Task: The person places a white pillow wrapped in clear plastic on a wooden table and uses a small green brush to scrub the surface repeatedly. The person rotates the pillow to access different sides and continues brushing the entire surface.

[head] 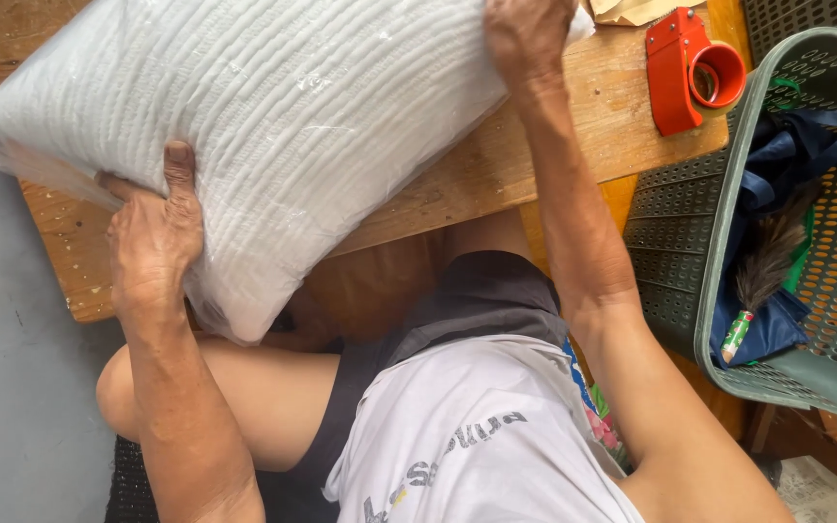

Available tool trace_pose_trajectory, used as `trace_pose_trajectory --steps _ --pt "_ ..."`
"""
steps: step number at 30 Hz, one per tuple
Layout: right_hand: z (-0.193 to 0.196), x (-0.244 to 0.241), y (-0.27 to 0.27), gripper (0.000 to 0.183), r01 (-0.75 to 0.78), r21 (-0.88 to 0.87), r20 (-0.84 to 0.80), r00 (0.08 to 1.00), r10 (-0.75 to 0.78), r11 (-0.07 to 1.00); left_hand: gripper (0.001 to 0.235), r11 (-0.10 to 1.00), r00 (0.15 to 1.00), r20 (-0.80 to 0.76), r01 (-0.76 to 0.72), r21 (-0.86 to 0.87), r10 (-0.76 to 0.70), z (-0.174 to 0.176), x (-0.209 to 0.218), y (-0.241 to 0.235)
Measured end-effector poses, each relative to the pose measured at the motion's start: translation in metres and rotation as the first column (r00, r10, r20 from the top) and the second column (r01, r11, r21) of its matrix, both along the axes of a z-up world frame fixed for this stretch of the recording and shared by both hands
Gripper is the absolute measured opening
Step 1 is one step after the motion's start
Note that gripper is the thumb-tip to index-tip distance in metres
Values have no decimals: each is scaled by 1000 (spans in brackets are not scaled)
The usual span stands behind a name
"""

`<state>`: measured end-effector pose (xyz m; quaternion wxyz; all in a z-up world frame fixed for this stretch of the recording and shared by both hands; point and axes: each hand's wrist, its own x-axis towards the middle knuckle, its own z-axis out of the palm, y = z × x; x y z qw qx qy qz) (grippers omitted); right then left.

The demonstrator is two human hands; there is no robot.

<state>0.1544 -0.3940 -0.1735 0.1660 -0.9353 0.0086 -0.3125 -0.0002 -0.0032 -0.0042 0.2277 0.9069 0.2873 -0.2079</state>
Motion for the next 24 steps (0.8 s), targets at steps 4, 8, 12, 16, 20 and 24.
trace_pose_trajectory --steps 4,8,12,16,20,24 --pt "92 -73 129 46 -256 35 103 962 252 966 131 1000 1000 9 11 -1 -11 2 -1 1" --pt "78 -148 196 82 -447 -150 128 876 466 882 124 999 1000 5 -22 -23 23 11 -3 -2" --pt "104 -193 190 43 -744 23 78 667 741 668 130 997 998 21 -55 -58 57 12 -9 1" --pt "69 -207 155 39 -520 332 201 854 480 787 127 968 958 253 -71 -240 133 30 -25 -6" --pt "36 -168 112 51 -318 521 183 948 260 792 129 874 888 230 -292 -388 399 -13 -27 13" --pt "23 -131 96 47 -373 664 198 924 328 648 133 562 755 161 -308 -768 635 -38 -30 8"
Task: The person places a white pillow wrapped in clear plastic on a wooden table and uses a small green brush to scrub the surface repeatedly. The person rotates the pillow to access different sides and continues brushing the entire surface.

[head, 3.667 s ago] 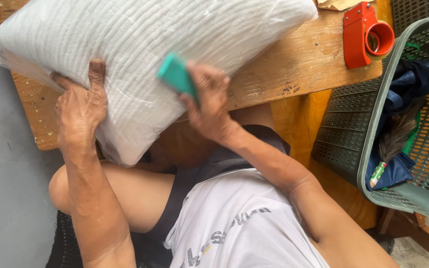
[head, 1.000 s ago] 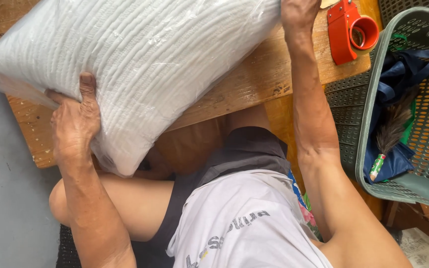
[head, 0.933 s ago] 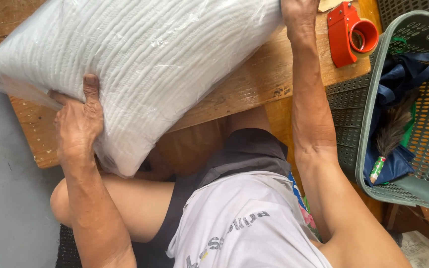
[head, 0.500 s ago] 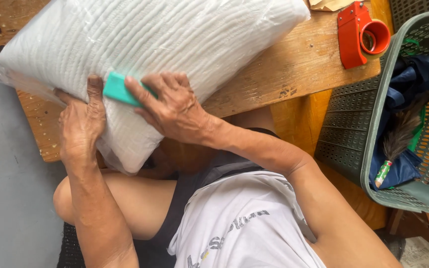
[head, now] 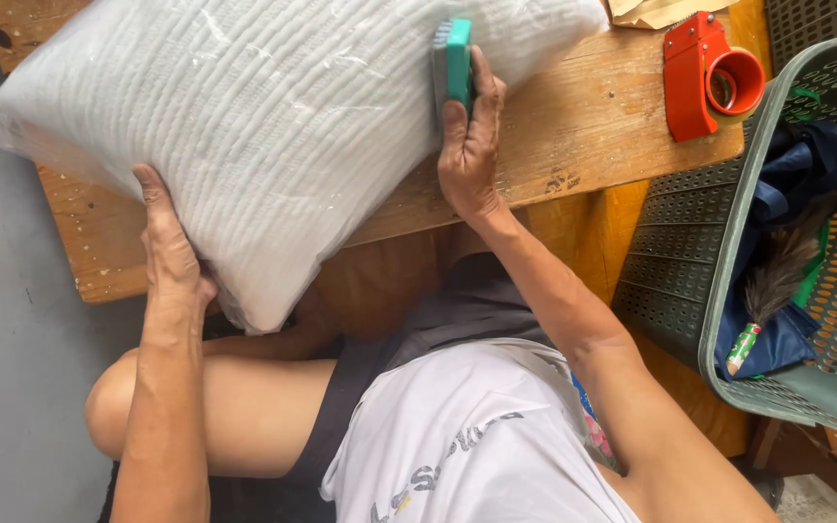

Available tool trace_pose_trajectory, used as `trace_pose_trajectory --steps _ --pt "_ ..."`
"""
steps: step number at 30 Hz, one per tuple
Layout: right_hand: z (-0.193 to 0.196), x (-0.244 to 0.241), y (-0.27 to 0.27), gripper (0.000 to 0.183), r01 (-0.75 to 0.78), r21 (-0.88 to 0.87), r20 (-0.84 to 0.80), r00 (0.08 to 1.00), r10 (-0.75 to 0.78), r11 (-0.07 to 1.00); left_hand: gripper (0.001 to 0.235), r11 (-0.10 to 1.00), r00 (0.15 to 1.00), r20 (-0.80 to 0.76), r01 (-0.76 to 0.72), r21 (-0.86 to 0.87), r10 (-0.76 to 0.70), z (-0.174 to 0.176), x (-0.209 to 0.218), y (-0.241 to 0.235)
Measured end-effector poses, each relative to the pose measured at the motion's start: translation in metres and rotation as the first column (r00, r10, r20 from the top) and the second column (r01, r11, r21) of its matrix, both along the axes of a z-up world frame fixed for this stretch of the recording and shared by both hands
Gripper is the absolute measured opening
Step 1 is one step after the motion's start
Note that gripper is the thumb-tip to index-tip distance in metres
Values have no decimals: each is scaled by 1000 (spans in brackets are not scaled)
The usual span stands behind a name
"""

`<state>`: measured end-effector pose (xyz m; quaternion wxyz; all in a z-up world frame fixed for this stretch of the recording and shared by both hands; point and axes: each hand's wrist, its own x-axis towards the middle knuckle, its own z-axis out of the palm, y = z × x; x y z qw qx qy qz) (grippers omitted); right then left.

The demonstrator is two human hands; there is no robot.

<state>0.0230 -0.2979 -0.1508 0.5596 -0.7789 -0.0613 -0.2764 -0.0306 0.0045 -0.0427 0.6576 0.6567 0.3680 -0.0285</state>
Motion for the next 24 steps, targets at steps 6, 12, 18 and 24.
trace_pose_trajectory --steps 6,12,18,24 --pt "-43 116 -36 25 -16 -56 -97 995 11 998 124 946 936 343 180 -270 -80 0 16 -39" --pt "-37 121 -47 17 260 -791 192 965 -179 553 142 991 999 -3 31 -128 -32 5 25 -88" --pt "-6 -64 38 50 -334 -181 122 925 359 925 131 984 997 78 32 -173 -19 -20 28 -72" --pt "-10 -73 14 50 -354 -210 219 891 397 911 128 977 986 153 88 -194 -58 -2 15 -73"
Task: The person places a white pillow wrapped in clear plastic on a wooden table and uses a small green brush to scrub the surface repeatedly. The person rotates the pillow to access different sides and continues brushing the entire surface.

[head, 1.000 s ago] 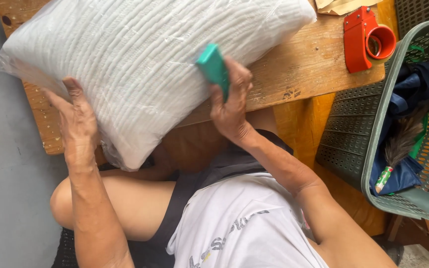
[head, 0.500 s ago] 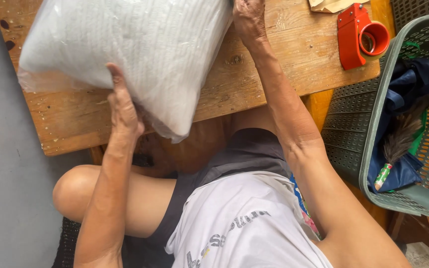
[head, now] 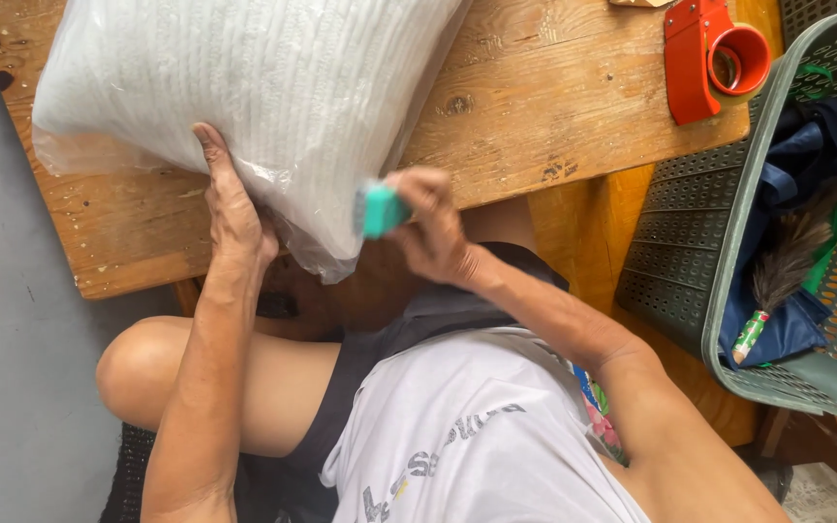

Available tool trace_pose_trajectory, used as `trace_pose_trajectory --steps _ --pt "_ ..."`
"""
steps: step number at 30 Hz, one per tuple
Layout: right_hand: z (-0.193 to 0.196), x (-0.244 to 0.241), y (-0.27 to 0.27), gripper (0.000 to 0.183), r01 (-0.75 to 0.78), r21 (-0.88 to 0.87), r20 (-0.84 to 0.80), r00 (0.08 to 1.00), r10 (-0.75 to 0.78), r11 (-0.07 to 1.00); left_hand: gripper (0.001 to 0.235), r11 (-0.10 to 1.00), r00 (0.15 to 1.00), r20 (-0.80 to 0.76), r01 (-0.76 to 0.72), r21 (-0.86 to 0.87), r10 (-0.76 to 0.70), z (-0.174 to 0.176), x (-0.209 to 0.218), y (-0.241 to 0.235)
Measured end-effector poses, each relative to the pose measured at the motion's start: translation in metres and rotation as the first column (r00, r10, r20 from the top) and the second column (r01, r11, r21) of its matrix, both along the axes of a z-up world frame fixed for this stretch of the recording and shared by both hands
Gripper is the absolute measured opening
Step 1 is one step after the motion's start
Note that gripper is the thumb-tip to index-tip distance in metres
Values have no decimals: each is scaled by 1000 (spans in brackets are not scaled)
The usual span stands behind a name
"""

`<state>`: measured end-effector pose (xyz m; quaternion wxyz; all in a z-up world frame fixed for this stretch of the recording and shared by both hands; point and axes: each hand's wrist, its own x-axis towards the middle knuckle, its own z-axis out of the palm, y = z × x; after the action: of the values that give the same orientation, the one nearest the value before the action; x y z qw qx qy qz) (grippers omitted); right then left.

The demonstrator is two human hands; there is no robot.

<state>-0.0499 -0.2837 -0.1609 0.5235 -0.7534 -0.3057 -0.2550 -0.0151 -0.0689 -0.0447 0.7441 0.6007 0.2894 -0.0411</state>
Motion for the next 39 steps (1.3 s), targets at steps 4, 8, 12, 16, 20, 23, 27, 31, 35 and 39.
trace_pose_trajectory --steps 4,8,12,16,20,23,27,31,35,39 --pt "-10 99 -44 45 409 164 -313 884 -346 897 121 999 995 -97 -39 -21 37 -36 1 19" --pt "-37 136 -54 46 467 267 -456 832 -317 843 136 982 999 -25 -50 -181 46 -9 -20 -7" --pt "3 34 2 50 118 27 -251 962 -107 993 112 904 985 -116 -161 -395 125 4 -27 -17" --pt "20 -46 25 46 -213 -424 11 971 240 880 103 873 951 -213 -293 -389 224 -5 -28 -18" --pt "20 8 3 58 -48 -255 77 995 69 966 81 889 947 -223 -300 -347 232 -34 -39 -12" --pt "24 89 -17 47 317 57 -84 946 -312 947 109 910 968 -109 -249 -330 225 -29 -40 -17" --pt "29 139 -24 48 423 -6 -262 874 -409 906 102 936 951 -149 -296 -191 270 -28 -37 -19" --pt "57 45 23 55 136 -385 71 990 -118 913 101 892 921 -202 -377 -250 332 -26 -35 -14" --pt "46 -14 45 51 -30 -503 143 983 118 864 89 938 963 -22 -267 -220 269 -46 -49 -6" --pt "84 27 21 49 -17 -418 162 982 93 908 88 957 969 -8 -245 -156 247 -54 -45 -1"
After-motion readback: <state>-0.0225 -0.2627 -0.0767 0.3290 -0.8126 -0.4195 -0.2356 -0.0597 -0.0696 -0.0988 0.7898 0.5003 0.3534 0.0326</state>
